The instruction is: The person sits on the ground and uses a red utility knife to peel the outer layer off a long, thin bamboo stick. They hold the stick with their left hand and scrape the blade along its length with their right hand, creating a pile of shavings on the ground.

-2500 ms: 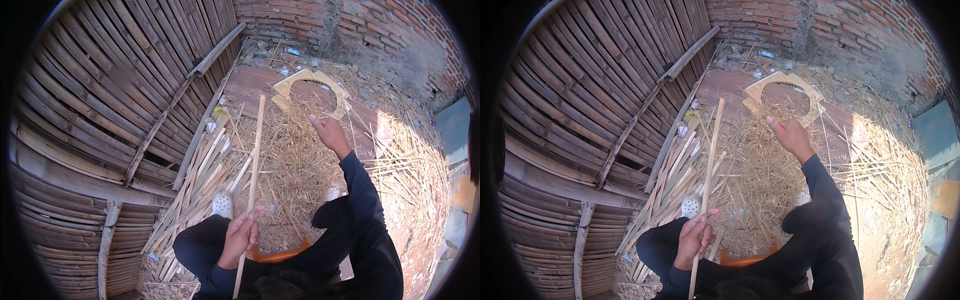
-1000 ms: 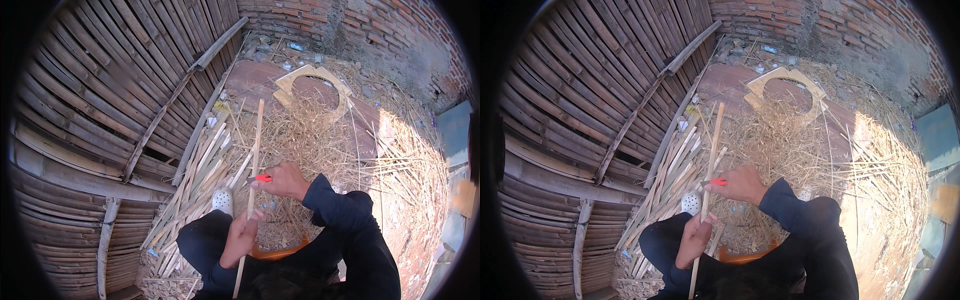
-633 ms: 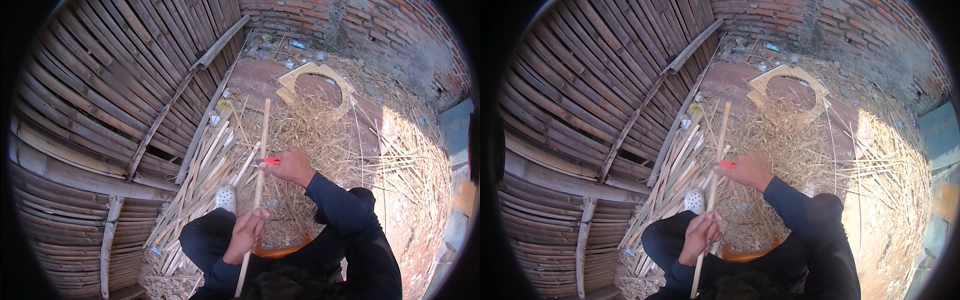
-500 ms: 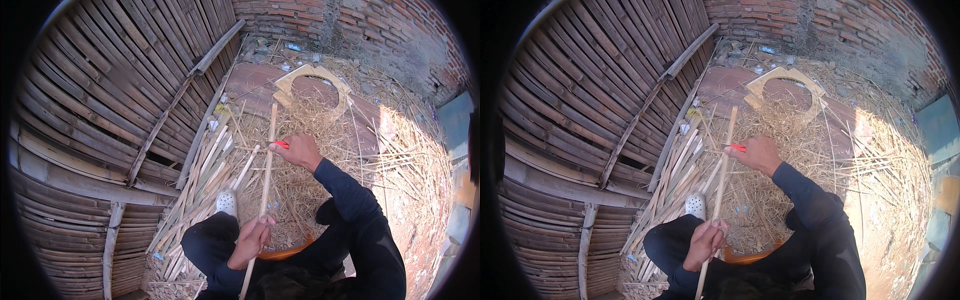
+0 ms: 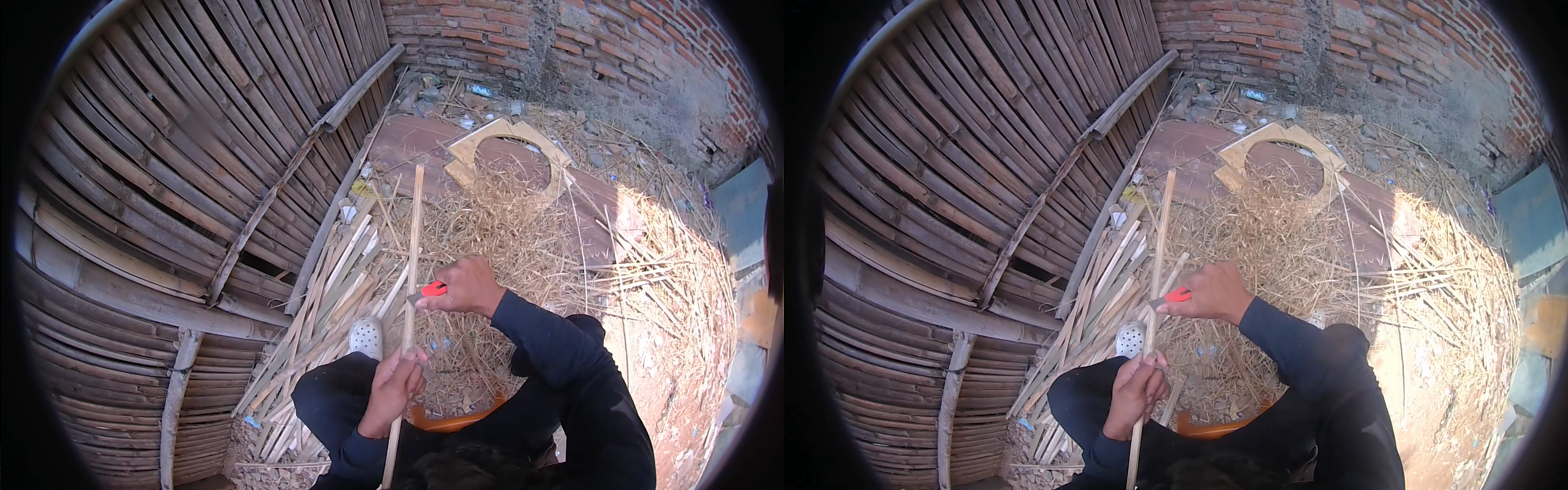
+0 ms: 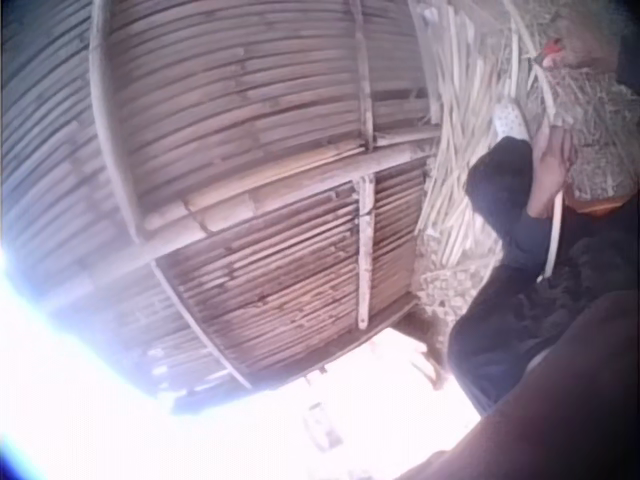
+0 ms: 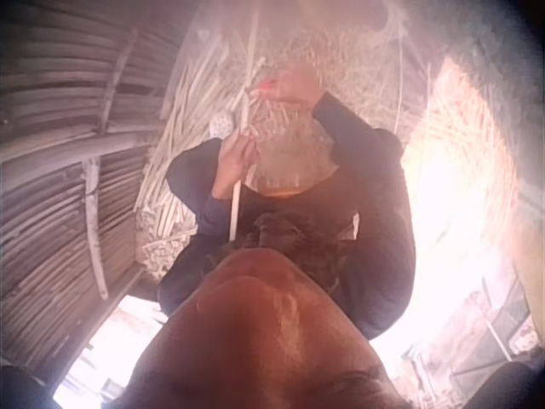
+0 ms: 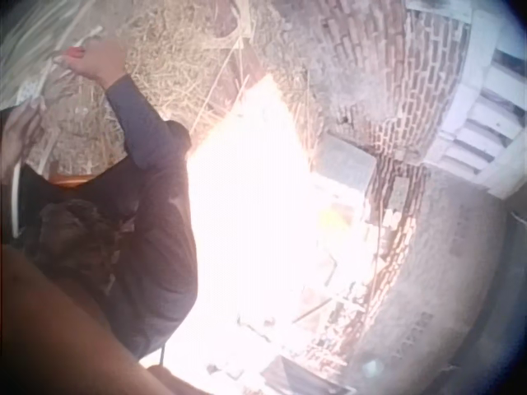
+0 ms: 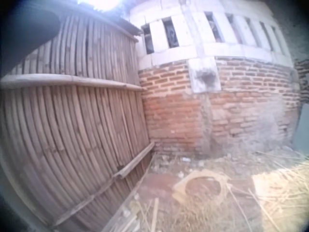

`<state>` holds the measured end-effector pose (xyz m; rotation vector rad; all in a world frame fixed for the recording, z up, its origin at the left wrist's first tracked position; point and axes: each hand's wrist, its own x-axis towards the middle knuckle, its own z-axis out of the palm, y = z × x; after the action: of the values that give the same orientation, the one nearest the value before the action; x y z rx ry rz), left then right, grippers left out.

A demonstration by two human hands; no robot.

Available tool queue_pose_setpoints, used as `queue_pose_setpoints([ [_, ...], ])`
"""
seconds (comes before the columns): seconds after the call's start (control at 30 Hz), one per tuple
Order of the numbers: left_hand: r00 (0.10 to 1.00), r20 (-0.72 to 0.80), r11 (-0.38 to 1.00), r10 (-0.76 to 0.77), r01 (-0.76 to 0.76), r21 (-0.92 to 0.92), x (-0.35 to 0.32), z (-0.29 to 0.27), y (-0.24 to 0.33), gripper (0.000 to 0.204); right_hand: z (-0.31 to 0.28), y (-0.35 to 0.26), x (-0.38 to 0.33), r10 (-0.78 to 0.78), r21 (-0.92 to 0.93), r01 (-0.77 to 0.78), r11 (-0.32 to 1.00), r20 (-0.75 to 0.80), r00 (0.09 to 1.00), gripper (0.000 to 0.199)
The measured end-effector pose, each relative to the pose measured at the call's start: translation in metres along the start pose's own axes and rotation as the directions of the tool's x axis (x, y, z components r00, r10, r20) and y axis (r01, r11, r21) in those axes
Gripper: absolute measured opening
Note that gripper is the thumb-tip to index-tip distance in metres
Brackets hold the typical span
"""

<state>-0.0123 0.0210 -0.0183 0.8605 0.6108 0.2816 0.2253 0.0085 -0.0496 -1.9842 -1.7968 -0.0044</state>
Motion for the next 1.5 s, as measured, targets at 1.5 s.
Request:
queue_pose_setpoints([
  [1.5,0.999,0.046,1.000,0.004,-0.003,-0.026,0.002,0.018,-0.009,0.028,-0.025,-0.008,-0.029,0.069,0.096,-0.064,0.993,-0.045,0.997,0.064],
])
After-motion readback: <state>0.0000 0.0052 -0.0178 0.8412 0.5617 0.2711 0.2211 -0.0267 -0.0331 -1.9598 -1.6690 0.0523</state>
